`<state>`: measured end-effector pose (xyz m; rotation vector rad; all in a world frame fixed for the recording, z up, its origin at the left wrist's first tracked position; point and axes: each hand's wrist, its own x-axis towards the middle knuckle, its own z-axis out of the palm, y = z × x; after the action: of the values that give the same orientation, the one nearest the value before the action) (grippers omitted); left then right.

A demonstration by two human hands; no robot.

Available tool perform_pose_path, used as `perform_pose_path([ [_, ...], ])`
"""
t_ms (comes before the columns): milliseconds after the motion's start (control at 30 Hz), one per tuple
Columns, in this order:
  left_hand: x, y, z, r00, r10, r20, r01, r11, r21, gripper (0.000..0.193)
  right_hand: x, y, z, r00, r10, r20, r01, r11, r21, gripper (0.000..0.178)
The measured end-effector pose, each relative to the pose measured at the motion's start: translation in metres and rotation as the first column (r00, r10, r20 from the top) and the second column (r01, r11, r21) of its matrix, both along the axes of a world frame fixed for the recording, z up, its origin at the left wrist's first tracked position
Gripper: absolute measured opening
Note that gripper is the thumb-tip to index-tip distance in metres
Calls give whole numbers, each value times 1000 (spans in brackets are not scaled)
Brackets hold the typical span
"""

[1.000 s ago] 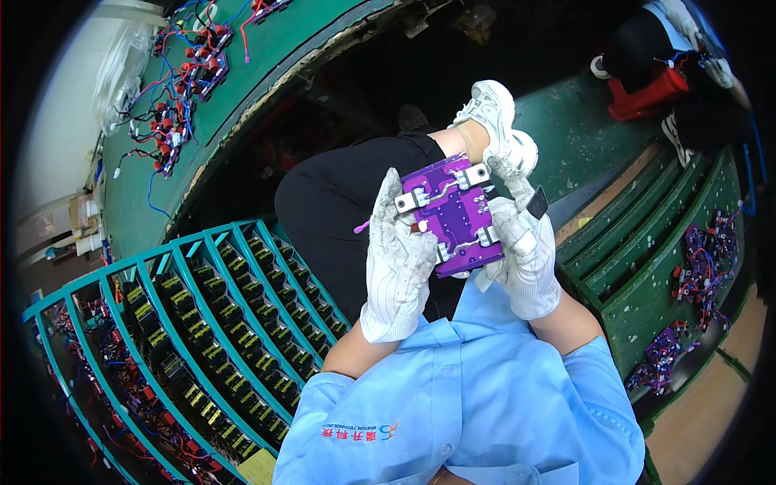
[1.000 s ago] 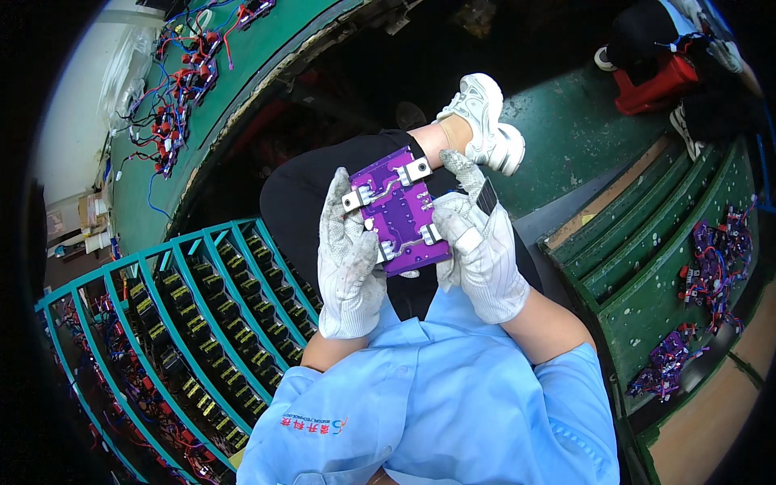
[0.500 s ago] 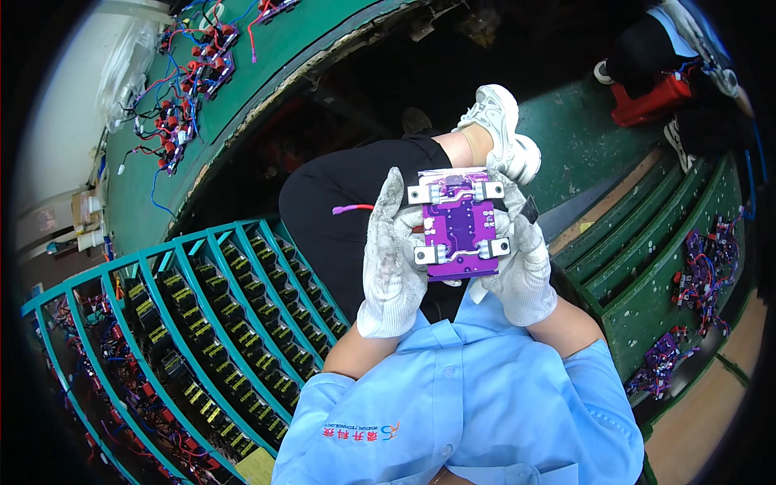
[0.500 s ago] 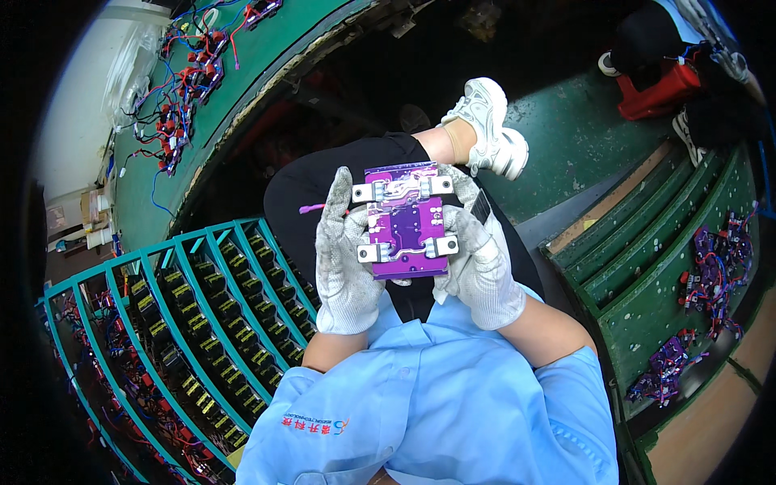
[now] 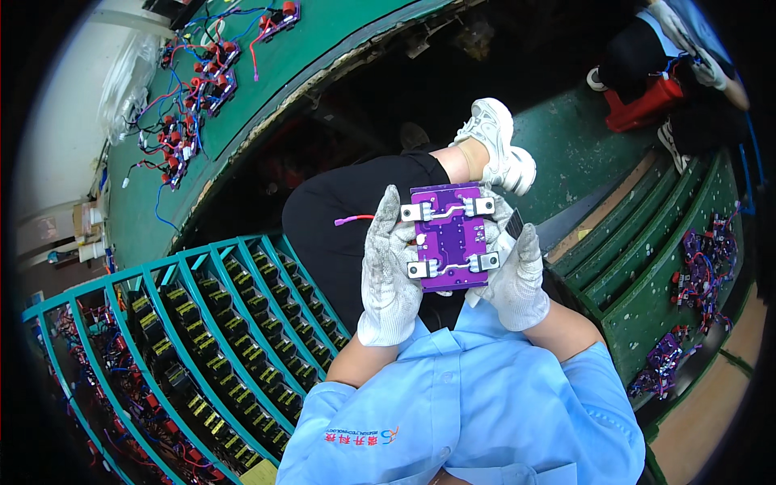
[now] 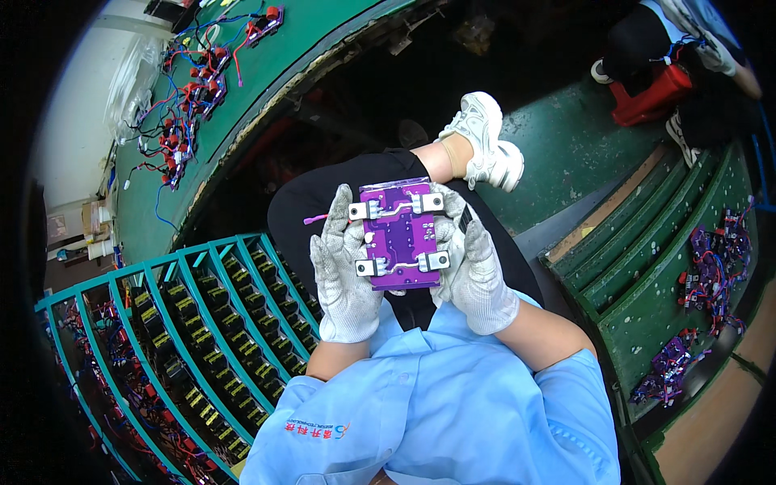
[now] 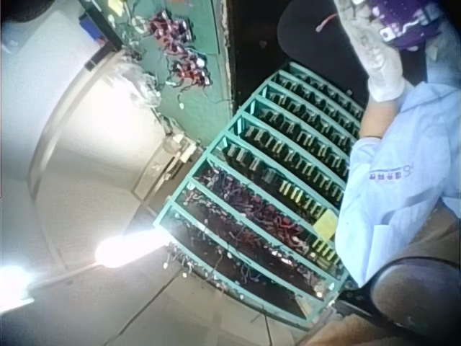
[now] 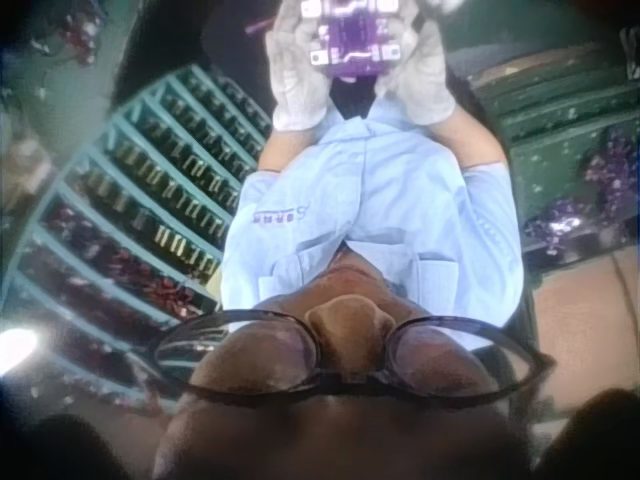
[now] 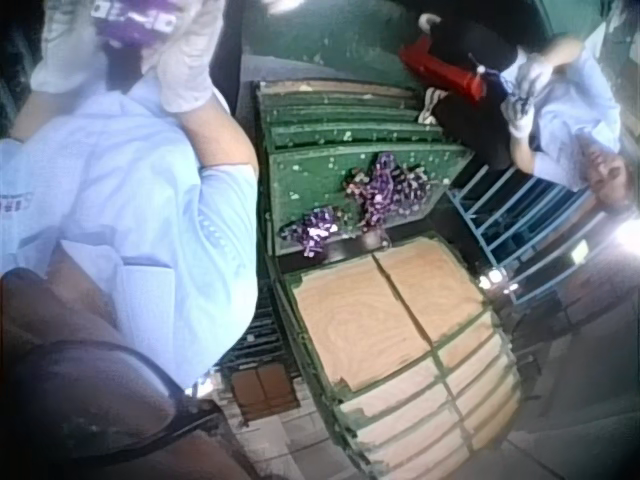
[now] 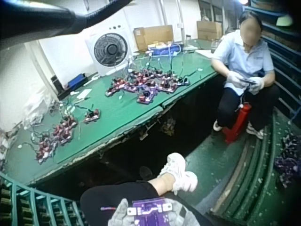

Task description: The person assembles electronic components and wiring harnesses onto a circuit board by hand.

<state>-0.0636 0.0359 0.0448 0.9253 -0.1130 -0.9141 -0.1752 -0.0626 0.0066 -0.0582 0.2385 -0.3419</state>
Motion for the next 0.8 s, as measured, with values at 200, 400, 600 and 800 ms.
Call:
perform_pose_path([
  [200,0,2,-13,1000,28,-12,-28,999,-16,65,-2,3,-11,990,-69,-123,67,997,-23,78],
  [400,2,3,-16,1000,-9,-25,8,999,-38,64,-2,-1,-13,997,-22,-70,16,997,-79,62],
  [600,5,5,0,998,-63,20,63,998,5,86,5,0,25,889,-109,-444,-81,917,-390,44],
  [800,12,20,-34,990,-136,29,139,981,-133,55,7,-12,24,864,-377,-334,147,823,-549,37],
])
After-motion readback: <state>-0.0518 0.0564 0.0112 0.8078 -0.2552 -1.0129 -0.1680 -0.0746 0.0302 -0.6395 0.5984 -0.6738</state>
